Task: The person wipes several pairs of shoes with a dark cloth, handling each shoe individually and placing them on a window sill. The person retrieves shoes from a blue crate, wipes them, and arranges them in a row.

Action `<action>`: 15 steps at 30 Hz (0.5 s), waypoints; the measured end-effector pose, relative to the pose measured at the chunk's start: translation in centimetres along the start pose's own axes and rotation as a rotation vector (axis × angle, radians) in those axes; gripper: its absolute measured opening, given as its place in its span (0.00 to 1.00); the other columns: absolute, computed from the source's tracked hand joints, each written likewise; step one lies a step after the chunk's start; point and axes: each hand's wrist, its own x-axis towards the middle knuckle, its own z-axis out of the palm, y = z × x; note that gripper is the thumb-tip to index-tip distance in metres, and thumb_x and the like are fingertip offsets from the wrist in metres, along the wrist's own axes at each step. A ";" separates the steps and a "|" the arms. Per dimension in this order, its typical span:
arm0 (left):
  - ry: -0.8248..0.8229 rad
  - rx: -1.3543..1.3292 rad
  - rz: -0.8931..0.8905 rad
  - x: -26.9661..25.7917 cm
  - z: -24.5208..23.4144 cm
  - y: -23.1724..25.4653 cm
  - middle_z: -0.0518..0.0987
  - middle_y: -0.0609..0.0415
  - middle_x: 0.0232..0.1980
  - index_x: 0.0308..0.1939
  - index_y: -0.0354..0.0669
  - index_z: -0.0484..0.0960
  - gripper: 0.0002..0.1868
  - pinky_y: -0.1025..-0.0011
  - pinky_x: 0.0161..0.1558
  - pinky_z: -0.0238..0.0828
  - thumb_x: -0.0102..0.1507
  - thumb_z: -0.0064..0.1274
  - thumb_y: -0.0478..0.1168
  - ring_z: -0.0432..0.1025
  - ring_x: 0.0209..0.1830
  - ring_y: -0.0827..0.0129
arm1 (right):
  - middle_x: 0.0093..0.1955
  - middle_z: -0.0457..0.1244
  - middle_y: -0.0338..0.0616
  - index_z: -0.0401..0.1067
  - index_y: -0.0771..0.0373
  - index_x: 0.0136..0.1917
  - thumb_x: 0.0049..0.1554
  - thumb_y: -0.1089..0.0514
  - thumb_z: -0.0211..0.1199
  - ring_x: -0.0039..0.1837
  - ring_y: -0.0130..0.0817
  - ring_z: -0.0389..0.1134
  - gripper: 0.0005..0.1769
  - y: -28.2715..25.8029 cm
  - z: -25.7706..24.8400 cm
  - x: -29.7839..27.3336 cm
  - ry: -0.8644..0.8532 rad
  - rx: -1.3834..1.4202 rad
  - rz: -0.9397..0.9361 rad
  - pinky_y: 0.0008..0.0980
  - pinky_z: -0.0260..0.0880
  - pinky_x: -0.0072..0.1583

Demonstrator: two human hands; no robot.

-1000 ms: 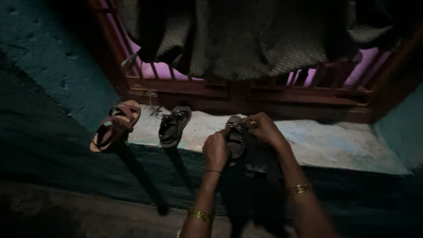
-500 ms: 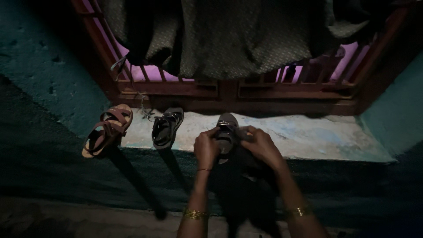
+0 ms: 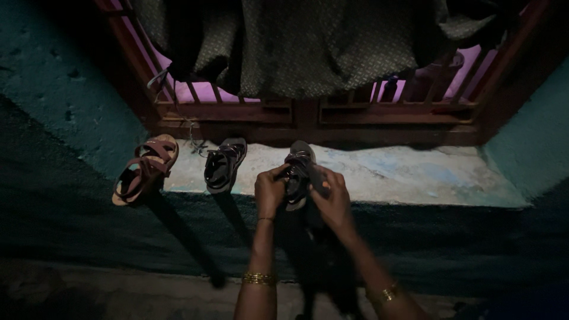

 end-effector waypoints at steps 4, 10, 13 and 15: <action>0.018 0.031 -0.006 0.3 0.3 -0.5 0.86 0.44 0.47 0.53 0.54 0.88 0.21 0.64 0.43 0.78 0.58 0.60 0.32 0.83 0.39 0.60 | 0.67 0.60 0.49 0.67 0.54 0.71 0.55 0.62 0.67 0.70 0.46 0.65 0.31 1.7 0.9 -2.7 0.026 0.128 -0.023 0.41 0.73 0.65; 0.020 -0.099 -0.101 1.0 0.9 -2.0 0.87 0.46 0.47 0.55 0.50 0.87 0.21 0.67 0.41 0.80 0.58 0.57 0.31 0.84 0.39 0.62 | 0.66 0.60 0.50 0.71 0.56 0.69 0.43 0.70 0.69 0.67 0.46 0.67 0.39 0.8 1.6 -6.6 0.059 0.099 -0.261 0.39 0.73 0.64; 0.056 -0.111 0.139 2.3 0.9 -3.7 0.87 0.43 0.45 0.53 0.40 0.87 0.21 0.69 0.44 0.77 0.55 0.62 0.29 0.83 0.40 0.64 | 0.66 0.60 0.49 0.74 0.55 0.66 0.40 0.72 0.71 0.68 0.46 0.67 0.40 -0.5 0.3 -7.3 -0.060 0.054 -0.398 0.39 0.73 0.66; 0.004 -0.118 0.099 3.0 1.0 -4.6 0.88 0.44 0.42 0.52 0.38 0.87 0.19 0.70 0.41 0.77 0.56 0.62 0.30 0.83 0.38 0.66 | 0.67 0.60 0.49 0.75 0.54 0.65 0.44 0.71 0.75 0.68 0.47 0.66 0.36 -1.4 -1.2 -6.8 -0.189 -0.024 -0.532 0.40 0.72 0.67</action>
